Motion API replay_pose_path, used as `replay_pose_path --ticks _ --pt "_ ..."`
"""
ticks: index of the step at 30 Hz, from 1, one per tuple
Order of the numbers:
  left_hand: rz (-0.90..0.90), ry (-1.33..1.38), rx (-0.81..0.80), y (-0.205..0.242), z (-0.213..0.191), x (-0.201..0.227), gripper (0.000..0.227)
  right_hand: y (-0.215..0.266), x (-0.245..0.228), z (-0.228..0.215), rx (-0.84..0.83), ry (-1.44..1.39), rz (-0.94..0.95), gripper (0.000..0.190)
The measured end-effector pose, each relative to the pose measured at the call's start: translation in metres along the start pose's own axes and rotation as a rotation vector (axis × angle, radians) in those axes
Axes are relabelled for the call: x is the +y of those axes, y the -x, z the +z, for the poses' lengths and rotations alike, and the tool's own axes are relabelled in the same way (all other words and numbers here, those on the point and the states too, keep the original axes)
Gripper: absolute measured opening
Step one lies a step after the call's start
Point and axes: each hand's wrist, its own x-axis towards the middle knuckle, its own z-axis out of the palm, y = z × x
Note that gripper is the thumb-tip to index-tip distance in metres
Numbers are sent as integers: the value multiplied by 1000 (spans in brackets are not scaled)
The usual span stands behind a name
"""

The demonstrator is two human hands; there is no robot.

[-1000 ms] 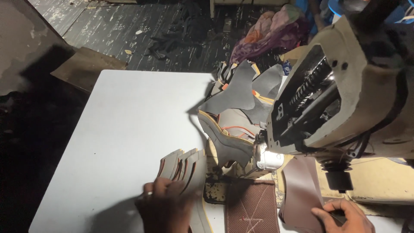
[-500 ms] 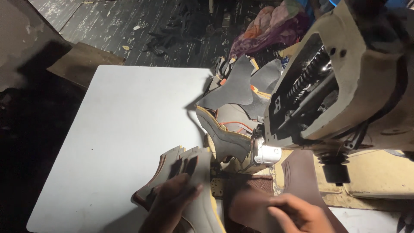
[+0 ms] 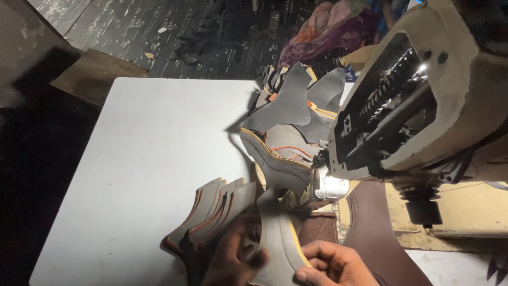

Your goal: Stitching together fabric and leather shoe upper components using an industrial sewing machine.

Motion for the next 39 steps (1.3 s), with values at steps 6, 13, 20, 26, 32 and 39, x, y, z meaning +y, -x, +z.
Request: replay_pose_path --ticks 6,13,20,26,32,39 --pt "-88 619 -120 -3 -3 26 87 26 -34 -11 -26 -52 4 28" --pt "40 451 -464 22 34 81 62 31 -69 6 62 131 39 36" --pt "20 336 -330 20 32 97 38 25 -70 3 45 56 88 26" --pt "-41 295 -198 17 36 102 30 19 -74 4 35 8 187 24" --pt "83 230 -94 13 33 91 27 13 -65 1 61 10 190 21" --pt "17 247 -89 12 34 96 28 11 -64 1 91 41 182 18"
